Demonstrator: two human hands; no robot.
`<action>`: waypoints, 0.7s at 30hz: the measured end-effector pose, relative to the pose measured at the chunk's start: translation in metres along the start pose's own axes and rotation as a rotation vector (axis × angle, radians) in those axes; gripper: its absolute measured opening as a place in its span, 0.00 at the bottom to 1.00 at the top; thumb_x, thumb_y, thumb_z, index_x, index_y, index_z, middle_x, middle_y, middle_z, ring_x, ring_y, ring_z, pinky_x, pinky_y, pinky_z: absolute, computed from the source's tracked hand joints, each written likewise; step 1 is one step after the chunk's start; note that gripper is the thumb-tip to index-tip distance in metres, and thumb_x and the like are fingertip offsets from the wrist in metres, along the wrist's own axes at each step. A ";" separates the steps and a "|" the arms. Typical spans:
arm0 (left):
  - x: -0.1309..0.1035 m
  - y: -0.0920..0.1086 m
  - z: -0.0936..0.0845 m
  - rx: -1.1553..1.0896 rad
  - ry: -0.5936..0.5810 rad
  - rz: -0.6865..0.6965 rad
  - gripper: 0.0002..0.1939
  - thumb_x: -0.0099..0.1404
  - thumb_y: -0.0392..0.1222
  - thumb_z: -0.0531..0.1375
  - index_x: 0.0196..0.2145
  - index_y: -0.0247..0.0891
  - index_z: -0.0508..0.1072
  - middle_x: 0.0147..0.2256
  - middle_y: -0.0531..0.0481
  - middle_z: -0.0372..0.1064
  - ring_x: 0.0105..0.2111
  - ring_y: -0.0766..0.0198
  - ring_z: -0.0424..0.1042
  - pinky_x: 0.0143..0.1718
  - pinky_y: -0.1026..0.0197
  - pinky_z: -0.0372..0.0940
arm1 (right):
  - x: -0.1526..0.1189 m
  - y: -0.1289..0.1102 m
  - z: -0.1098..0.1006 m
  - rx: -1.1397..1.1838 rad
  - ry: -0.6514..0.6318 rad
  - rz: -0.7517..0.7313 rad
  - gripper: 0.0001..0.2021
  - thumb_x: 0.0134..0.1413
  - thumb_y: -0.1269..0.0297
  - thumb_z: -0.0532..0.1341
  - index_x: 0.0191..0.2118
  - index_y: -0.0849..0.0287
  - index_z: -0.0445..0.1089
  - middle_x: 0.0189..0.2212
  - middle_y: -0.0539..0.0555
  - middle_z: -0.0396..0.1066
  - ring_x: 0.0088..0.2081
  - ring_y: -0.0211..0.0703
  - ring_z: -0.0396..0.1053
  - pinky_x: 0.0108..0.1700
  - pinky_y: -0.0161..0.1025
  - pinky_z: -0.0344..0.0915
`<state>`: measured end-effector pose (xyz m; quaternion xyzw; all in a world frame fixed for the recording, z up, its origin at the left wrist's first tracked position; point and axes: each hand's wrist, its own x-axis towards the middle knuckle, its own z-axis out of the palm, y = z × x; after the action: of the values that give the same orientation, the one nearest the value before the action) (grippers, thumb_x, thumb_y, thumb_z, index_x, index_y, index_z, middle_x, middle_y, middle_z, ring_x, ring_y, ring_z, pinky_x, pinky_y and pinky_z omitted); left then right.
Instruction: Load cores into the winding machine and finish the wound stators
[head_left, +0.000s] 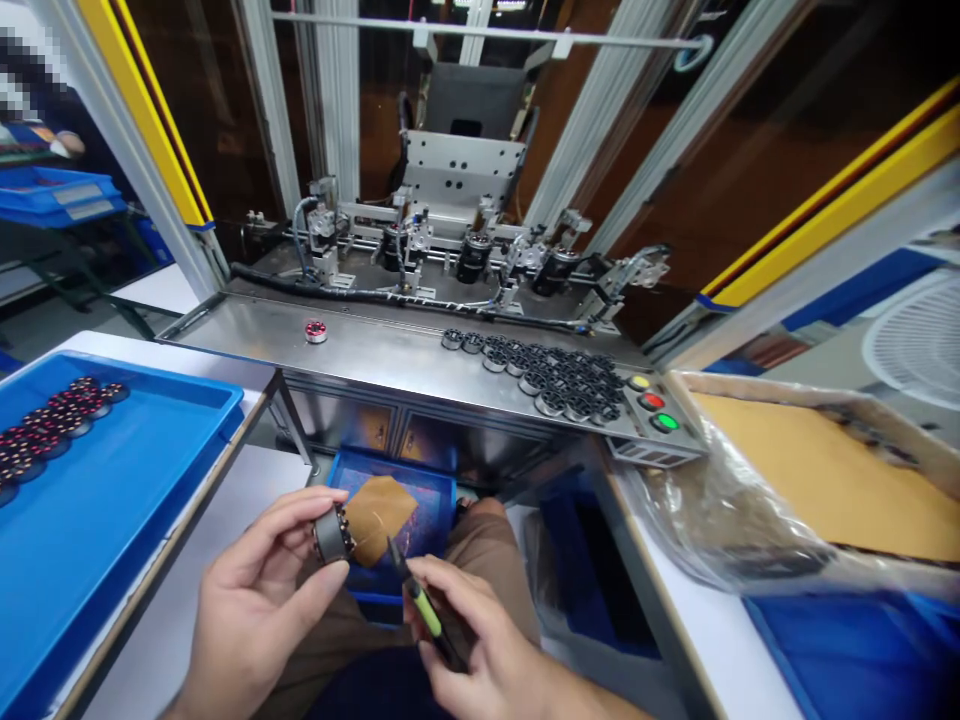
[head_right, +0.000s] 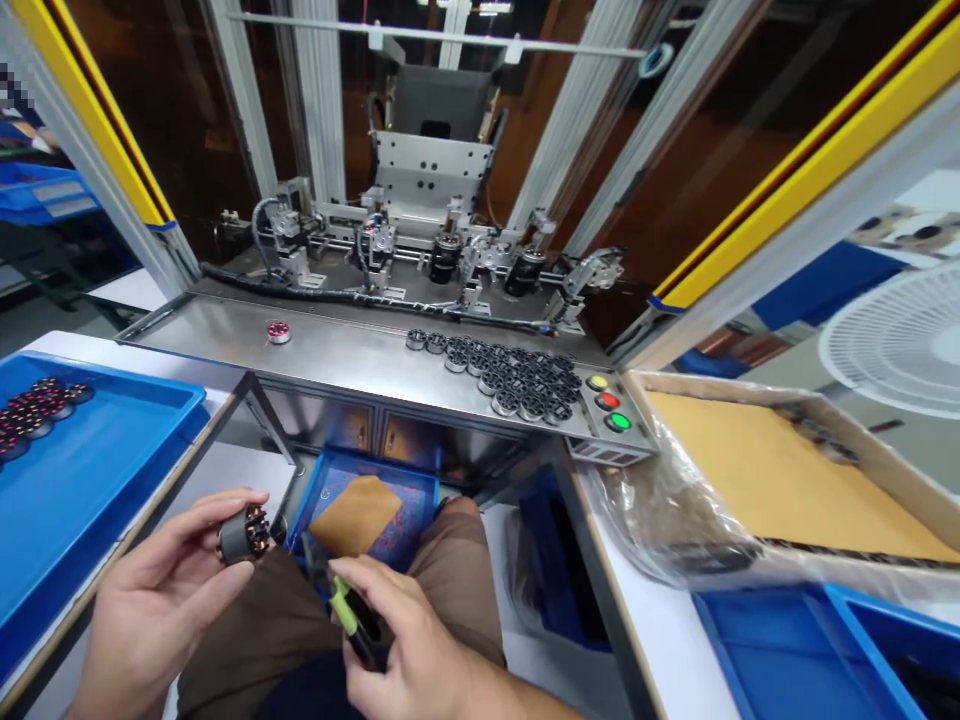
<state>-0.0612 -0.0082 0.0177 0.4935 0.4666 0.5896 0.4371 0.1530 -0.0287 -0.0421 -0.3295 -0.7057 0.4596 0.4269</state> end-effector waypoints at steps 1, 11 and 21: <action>0.000 0.001 0.002 -0.013 0.010 -0.027 0.16 0.57 0.34 0.69 0.43 0.45 0.80 0.48 0.48 0.78 0.48 0.58 0.78 0.51 0.64 0.72 | 0.003 -0.003 0.000 -0.081 0.015 -0.084 0.37 0.42 0.78 0.59 0.62 0.53 0.60 0.38 0.56 0.73 0.38 0.45 0.73 0.43 0.42 0.72; -0.003 0.001 0.003 0.029 -0.060 0.005 0.17 0.57 0.33 0.69 0.45 0.45 0.80 0.48 0.48 0.77 0.48 0.60 0.77 0.52 0.67 0.70 | 0.024 -0.004 -0.001 -0.035 -0.059 -0.280 0.45 0.35 0.76 0.56 0.66 0.56 0.56 0.45 0.60 0.70 0.43 0.49 0.71 0.44 0.45 0.72; -0.002 0.000 0.004 0.042 -0.064 0.003 0.17 0.57 0.34 0.69 0.45 0.43 0.80 0.48 0.45 0.77 0.49 0.58 0.77 0.52 0.65 0.70 | 0.022 0.001 0.001 -0.097 0.001 -0.318 0.42 0.37 0.76 0.56 0.65 0.57 0.58 0.32 0.53 0.67 0.30 0.43 0.66 0.30 0.38 0.65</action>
<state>-0.0574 -0.0100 0.0179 0.5218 0.4640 0.5644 0.4404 0.1433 -0.0098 -0.0364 -0.2341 -0.7701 0.3514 0.4782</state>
